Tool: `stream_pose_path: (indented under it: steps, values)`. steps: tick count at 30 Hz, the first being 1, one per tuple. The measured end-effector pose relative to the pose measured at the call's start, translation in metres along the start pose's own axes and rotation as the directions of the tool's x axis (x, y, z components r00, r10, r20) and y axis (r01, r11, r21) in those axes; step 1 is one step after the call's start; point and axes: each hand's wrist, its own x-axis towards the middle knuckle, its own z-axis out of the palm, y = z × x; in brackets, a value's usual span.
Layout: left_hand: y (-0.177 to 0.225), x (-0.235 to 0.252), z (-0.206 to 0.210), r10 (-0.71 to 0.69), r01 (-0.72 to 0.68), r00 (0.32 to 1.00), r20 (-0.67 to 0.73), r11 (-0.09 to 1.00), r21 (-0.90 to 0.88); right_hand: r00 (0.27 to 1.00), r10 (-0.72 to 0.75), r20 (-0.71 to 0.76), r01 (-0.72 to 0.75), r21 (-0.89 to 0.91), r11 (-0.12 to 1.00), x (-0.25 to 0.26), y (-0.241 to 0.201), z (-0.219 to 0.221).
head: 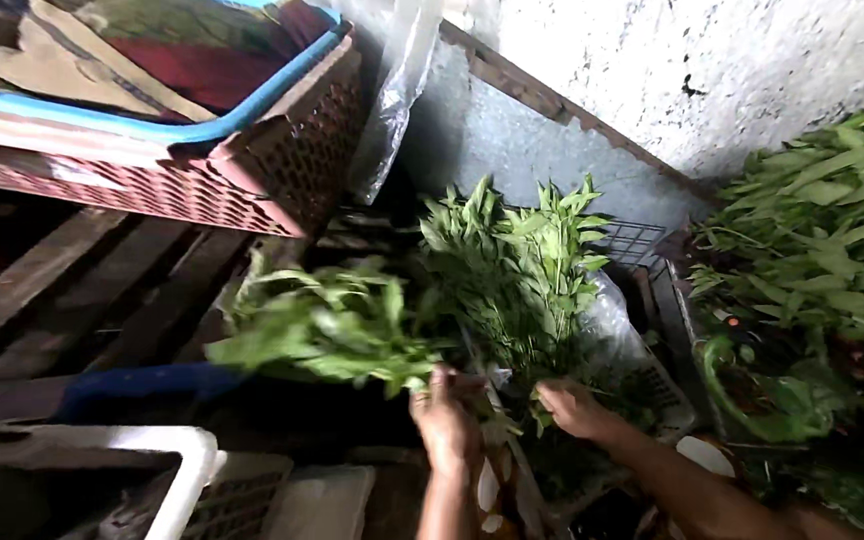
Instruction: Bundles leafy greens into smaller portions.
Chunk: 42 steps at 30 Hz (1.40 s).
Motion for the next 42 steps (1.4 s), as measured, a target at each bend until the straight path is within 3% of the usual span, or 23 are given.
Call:
stream_pose_path:
  steps: [2, 4, 5, 7, 9, 11, 14, 17, 20, 22, 24, 26, 28, 32, 34, 38, 42]
  values:
    - [0.032, 0.016, -0.011, 0.138, -0.139, 0.988, -0.065, 0.990, -0.010, 0.992, 0.101, 0.074, -0.104, 0.037, 0.994, 0.005, 0.034, 0.001]
    - [0.049, 0.022, -0.015, 0.183, -0.186, 0.979, -0.085, 0.982, -0.028, 0.979, 0.181, -0.092, -0.160, 0.198, 0.967, 0.015, 0.053, -0.006]
    - [0.050, 0.021, -0.016, 0.177, -0.180, 0.981, -0.085, 0.983, -0.030, 0.944, 0.256, -0.208, -0.184, 0.313, 0.932, 0.025, 0.059, -0.010]
    - [0.039, 0.017, -0.020, 0.133, -0.134, 0.989, -0.060, 0.991, -0.024, 0.801, 0.506, -0.321, -0.302, 0.513, 0.804, 0.055, 0.074, -0.017]
    - [0.025, 0.010, -0.023, 0.053, -0.054, 0.997, -0.048, 0.998, -0.025, 0.682, 0.676, -0.278, -0.415, 0.614, 0.671, 0.085, 0.091, -0.021]
    - [0.013, 0.003, -0.025, -0.003, 0.002, 0.999, -0.050, 1.000, -0.017, 0.655, 0.740, -0.153, -0.486, 0.665, 0.568, 0.100, 0.099, -0.021]
    - [0.007, -0.002, -0.028, -0.027, 0.026, 0.998, -0.065, 1.000, -0.012, 0.643, 0.762, -0.078, -0.541, 0.657, 0.525, 0.105, 0.102, -0.020]
    - [0.010, -0.002, -0.031, -0.025, 0.025, 0.997, -0.071, 1.000, -0.007, 0.659, 0.733, -0.167, -0.417, 0.731, 0.541, 0.088, 0.093, -0.024]
    - [0.012, -0.003, -0.031, -0.015, 0.014, 0.998, -0.054, 1.000, -0.021, 0.671, 0.628, -0.394, -0.161, 0.749, 0.642, 0.053, 0.070, -0.032]
    - [0.012, -0.005, -0.031, -0.016, 0.015, 0.999, -0.038, 0.999, -0.033, 0.627, 0.537, -0.565, 0.020, 0.700, 0.714, 0.028, 0.047, -0.036]
    - [0.011, -0.009, -0.028, -0.020, 0.019, 1.000, -0.019, 0.999, -0.037, 0.580, 0.496, -0.647, 0.112, 0.666, 0.737, 0.006, 0.021, -0.045]
    - [0.009, -0.015, -0.022, -0.033, 0.032, 0.999, -0.011, 0.998, -0.057, 0.637, 0.548, -0.543, -0.022, 0.697, 0.717, -0.008, 0.010, -0.053]
    - [0.006, -0.024, -0.016, -0.071, 0.071, 0.997, -0.002, 0.995, -0.074, 0.723, 0.620, -0.305, -0.266, 0.705, 0.657, -0.010, 0.022, -0.054]
    - [0.004, -0.038, -0.009, -0.121, 0.123, 0.992, 0.026, 0.990, -0.073, 0.738, 0.658, -0.152, -0.466, 0.591, 0.659, -0.011, 0.030, -0.054]
    - [0.003, -0.046, -0.010, -0.151, 0.153, 0.988, 0.027, 0.985, -0.076, 0.739, 0.649, -0.183, -0.430, 0.614, 0.662, -0.018, 0.024, -0.052]
    - [-0.010, -0.059, -0.005, -0.210, 0.212, 0.977, 0.045, 0.976, -0.047, 0.758, 0.484, -0.438, -0.172, 0.582, 0.795, -0.026, -0.003, -0.051]
    - [-0.032, -0.065, 0.006, -0.306, 0.307, 0.948, 0.086, 0.952, -0.008, 0.873, 0.301, -0.383, -0.068, 0.516, 0.854, -0.038, -0.045, -0.035]
